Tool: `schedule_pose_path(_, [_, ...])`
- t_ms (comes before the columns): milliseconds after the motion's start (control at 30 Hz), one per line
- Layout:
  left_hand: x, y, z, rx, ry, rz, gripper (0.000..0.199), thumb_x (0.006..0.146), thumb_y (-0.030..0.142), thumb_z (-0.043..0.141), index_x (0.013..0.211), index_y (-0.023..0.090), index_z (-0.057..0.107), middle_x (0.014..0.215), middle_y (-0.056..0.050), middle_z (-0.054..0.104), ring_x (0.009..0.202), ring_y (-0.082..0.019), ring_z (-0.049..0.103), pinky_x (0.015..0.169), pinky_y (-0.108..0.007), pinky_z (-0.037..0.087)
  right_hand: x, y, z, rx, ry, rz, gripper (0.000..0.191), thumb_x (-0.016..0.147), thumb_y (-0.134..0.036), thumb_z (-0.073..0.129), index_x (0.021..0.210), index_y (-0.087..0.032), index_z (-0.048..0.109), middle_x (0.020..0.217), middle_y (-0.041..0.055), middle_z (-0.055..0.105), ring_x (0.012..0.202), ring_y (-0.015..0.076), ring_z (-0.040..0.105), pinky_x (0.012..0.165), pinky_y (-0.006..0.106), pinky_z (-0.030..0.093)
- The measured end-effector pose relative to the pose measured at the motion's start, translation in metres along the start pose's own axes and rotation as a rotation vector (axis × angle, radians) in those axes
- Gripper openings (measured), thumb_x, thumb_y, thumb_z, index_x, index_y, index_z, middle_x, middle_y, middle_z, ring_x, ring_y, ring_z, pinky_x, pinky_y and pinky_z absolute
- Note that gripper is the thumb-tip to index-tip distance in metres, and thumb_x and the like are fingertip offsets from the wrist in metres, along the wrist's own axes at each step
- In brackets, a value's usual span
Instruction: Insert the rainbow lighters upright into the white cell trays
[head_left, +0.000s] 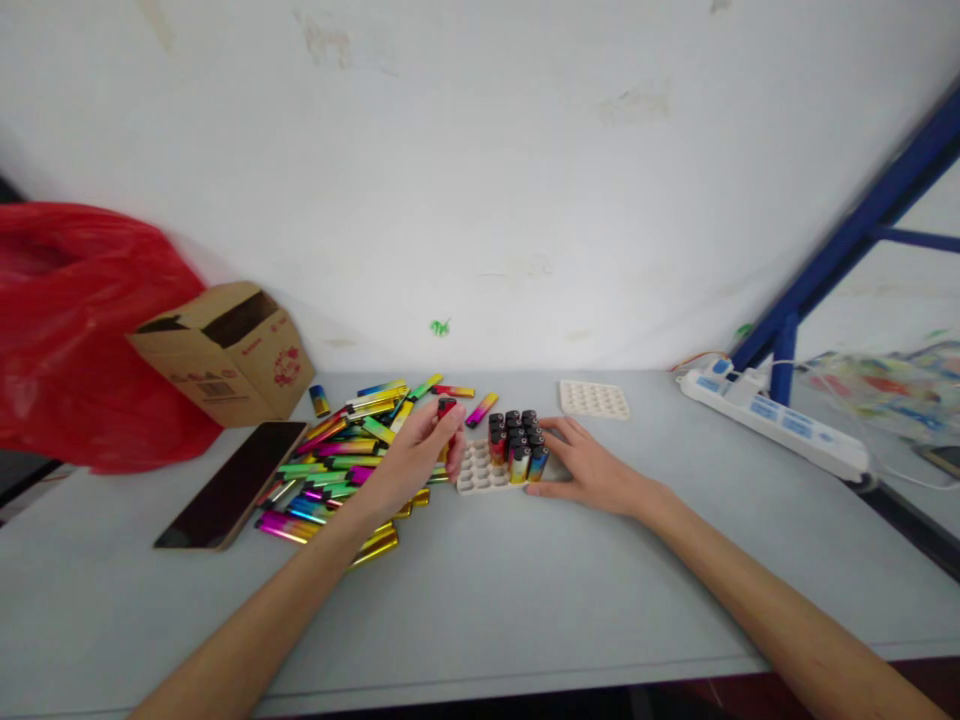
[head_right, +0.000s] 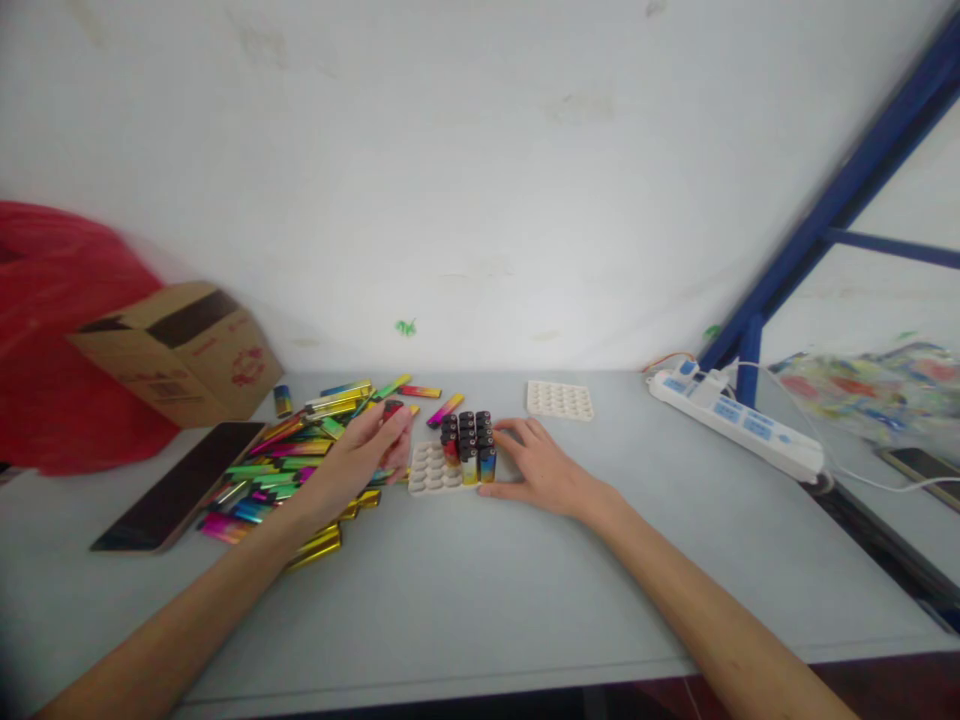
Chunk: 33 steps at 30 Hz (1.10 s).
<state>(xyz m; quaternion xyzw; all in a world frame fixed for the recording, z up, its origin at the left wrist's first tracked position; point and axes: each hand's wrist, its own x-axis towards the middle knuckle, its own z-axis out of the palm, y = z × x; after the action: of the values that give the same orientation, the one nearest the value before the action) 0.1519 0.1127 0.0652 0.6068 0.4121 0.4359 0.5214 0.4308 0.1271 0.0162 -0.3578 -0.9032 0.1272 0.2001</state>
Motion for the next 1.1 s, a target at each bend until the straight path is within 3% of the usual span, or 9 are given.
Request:
schedule_pose_path(100, [-0.002, -0.002, 0.004, -0.076, 0.017, -0.069, 0.052, 0.087, 0.067, 0.067, 0.077, 0.022, 0.043, 0.056, 0.010, 0.037, 0.044, -0.007, 0.030, 0.041, -0.020, 0.026, 0.000, -0.001, 0.000, 0.007, 0.007, 0.003, 0.073, 0.092, -0.062, 0.068, 0.147, -0.018, 0.051, 0.145, 0.0186, 0.053, 0.131, 0.0344, 0.052, 0.113, 0.055, 0.046])
schedule_pose_path(167, [-0.002, -0.004, 0.004, -0.109, -0.020, -0.130, 0.055, 0.086, 0.071, 0.064, 0.074, 0.021, 0.046, 0.056, 0.009, 0.033, 0.045, -0.007, 0.026, 0.042, -0.020, 0.021, 0.000, -0.002, -0.001, 0.007, 0.009, 0.002, 0.071, 0.092, -0.062, 0.068, 0.146, -0.019, 0.052, 0.144, 0.0182, 0.053, 0.131, 0.0344, 0.053, 0.113, 0.055, 0.046])
schedule_pose_path(300, [-0.002, -0.001, 0.003, -0.203, -0.097, -0.224, 0.058, 0.085, 0.073, 0.054, 0.062, 0.020, 0.044, 0.052, 0.007, 0.029, 0.045, -0.008, 0.024, 0.044, -0.023, 0.020, 0.000, 0.000, 0.000, -0.004, -0.001, 0.007, 0.074, 0.091, -0.064, 0.067, 0.147, -0.018, 0.051, 0.145, 0.0185, 0.053, 0.131, 0.0344, 0.052, 0.114, 0.054, 0.046])
schedule_pose_path(500, [-0.005, 0.005, 0.004, -0.274, -0.150, -0.252, 0.047, 0.085, 0.062, 0.049, 0.062, 0.021, 0.042, 0.055, 0.007, 0.027, 0.049, -0.010, 0.021, 0.047, -0.023, 0.017, 0.000, -0.001, -0.001, -0.007, -0.006, 0.012, 0.074, 0.092, -0.064, 0.066, 0.146, -0.017, 0.052, 0.145, 0.0187, 0.052, 0.131, 0.0341, 0.052, 0.114, 0.053, 0.045])
schedule_pose_path(800, [-0.004, -0.003, 0.005, -0.261, -0.098, -0.331, 0.034, 0.086, 0.046, 0.044, 0.064, 0.021, 0.040, 0.058, 0.007, 0.024, 0.047, -0.009, 0.019, 0.046, -0.023, 0.018, 0.000, -0.002, -0.001, 0.006, 0.006, 0.003, 0.071, 0.091, -0.063, 0.068, 0.146, -0.020, 0.053, 0.144, 0.0182, 0.054, 0.131, 0.0355, 0.053, 0.113, 0.056, 0.046])
schedule_pose_path(1100, [-0.003, -0.005, 0.010, -0.266, -0.031, -0.281, 0.046, 0.088, 0.066, 0.050, 0.075, 0.022, 0.045, 0.057, 0.009, 0.031, 0.045, -0.009, 0.023, 0.042, -0.021, 0.018, -0.001, 0.001, 0.001, -0.005, 0.008, 0.000, 0.074, 0.091, -0.064, 0.067, 0.148, -0.018, 0.051, 0.145, 0.0181, 0.053, 0.130, 0.0343, 0.053, 0.113, 0.054, 0.046])
